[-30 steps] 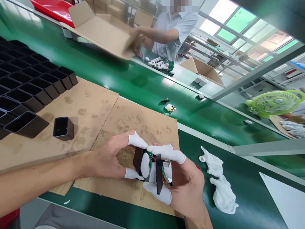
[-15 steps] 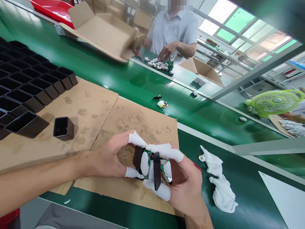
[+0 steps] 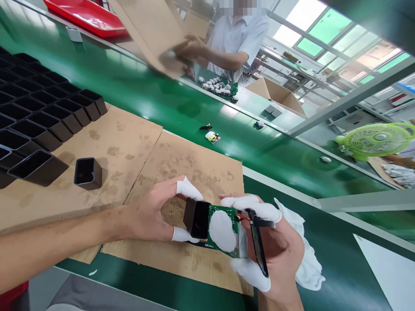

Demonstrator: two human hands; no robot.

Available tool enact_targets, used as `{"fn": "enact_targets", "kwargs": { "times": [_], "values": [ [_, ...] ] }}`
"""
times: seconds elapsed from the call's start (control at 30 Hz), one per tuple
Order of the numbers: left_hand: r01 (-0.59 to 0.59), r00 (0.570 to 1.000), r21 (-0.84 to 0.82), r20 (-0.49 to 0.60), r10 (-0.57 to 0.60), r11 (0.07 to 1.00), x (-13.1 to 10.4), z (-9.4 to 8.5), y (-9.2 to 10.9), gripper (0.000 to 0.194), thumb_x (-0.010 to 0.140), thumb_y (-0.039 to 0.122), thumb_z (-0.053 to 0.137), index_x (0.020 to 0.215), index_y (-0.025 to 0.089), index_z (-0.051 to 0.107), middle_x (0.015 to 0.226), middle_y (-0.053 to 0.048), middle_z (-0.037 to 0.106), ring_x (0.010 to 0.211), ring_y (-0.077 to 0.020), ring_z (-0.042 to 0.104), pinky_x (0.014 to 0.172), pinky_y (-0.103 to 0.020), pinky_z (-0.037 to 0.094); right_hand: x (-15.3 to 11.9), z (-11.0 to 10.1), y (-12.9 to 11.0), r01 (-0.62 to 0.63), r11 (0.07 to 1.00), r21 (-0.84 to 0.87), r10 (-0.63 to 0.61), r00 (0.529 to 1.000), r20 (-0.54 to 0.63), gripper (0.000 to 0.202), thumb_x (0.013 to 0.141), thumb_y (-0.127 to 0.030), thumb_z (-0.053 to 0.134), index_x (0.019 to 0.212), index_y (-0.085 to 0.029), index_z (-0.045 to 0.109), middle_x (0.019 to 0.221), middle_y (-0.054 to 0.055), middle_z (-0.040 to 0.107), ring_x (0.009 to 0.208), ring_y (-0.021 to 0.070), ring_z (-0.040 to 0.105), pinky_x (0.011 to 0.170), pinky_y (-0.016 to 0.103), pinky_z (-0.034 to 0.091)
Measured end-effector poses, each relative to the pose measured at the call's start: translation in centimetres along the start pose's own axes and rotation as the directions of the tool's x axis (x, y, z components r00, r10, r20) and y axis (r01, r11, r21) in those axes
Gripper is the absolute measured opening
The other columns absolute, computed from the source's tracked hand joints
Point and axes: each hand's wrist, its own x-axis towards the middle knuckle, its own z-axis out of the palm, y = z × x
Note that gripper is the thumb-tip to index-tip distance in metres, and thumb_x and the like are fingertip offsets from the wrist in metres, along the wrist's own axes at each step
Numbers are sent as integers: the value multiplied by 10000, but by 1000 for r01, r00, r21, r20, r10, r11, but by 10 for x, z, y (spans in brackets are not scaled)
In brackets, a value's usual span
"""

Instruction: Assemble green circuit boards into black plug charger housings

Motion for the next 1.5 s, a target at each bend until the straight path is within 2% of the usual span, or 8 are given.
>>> {"fn": "enact_targets", "kwargs": {
  "times": [0.23, 0.4, 0.63, 0.93, 1.1, 1.3, 1.5],
  "values": [
    [12, 1000, 17, -6, -12, 1000, -2, -1, -2, 532, 815, 332, 1034, 1217, 259, 693, 1029, -55, 770, 854, -259, 756, 756, -418, 657, 2, 2, 3, 16, 999, -37, -14, 999, 52, 576, 831, -276, 1026, 1362, -329, 806, 1208, 113, 850, 1042, 343, 813, 824, 480, 706],
    [-9, 1000, 35, 4, 9, 999, -2, -1, -4, 548, 811, 360, 1035, 1231, 264, 698, 1027, -65, 784, 833, -266, 751, 734, -429, 652, -2, 2, 6, 1, 997, -74, 3, 998, 60, 602, 810, -256, 1047, 1353, -342, 803, 1188, 89, 840, 989, 308, 791, 744, 413, 669],
    [-18, 1000, 52, 0, 18, 998, -1, -2, -2, 565, 820, 351, 1048, 1247, 230, 699, 1042, -55, 784, 876, -227, 759, 779, -362, 649, -4, 2, 6, 2, 994, -109, 8, 995, 96, 627, 818, -280, 1058, 1377, -357, 784, 1233, 75, 831, 1036, 305, 776, 857, 446, 662],
    [-8, 1000, 50, -1, 8, 999, -3, -2, -4, 568, 821, 347, 1042, 1254, 236, 691, 1058, -54, 772, 885, -230, 757, 788, -366, 647, -4, 4, 8, -2, 987, -161, 19, 995, 99, 637, 799, -295, 1075, 1362, -357, 784, 1210, 71, 820, 1007, 299, 768, 834, 434, 651],
    [-24, 1000, 63, 15, 23, 998, -2, -3, -3, 540, 852, 316, 1017, 1268, 214, 688, 1066, -50, 766, 890, -221, 746, 811, -356, 645, -6, 4, 11, 5, 985, -171, 14, 994, 109, 610, 837, -226, 1024, 1380, -356, 777, 1207, 71, 806, 1126, 326, 756, 917, 463, 641],
    [-25, 999, 70, 28, 23, 997, -1, -4, -2, 546, 838, 300, 1023, 1258, 212, 686, 1065, -58, 770, 906, -232, 754, 820, -368, 650, -7, 4, 12, -5, 982, -186, 27, 993, 117, 615, 844, -152, 966, 1390, -360, 773, 1195, 75, 806, 1098, 324, 750, 944, 499, 643],
    [-19, 1000, 57, 25, 18, 998, -3, -4, -3, 551, 827, 247, 1017, 1264, 223, 682, 1073, -59, 772, 912, -238, 755, 812, -375, 642, -5, 5, 13, -16, 990, -139, 32, 992, 119, 649, 833, -78, 937, 1396, -356, 772, 1260, 61, 798, 1153, 303, 749, 977, 457, 617]
  ]
}}
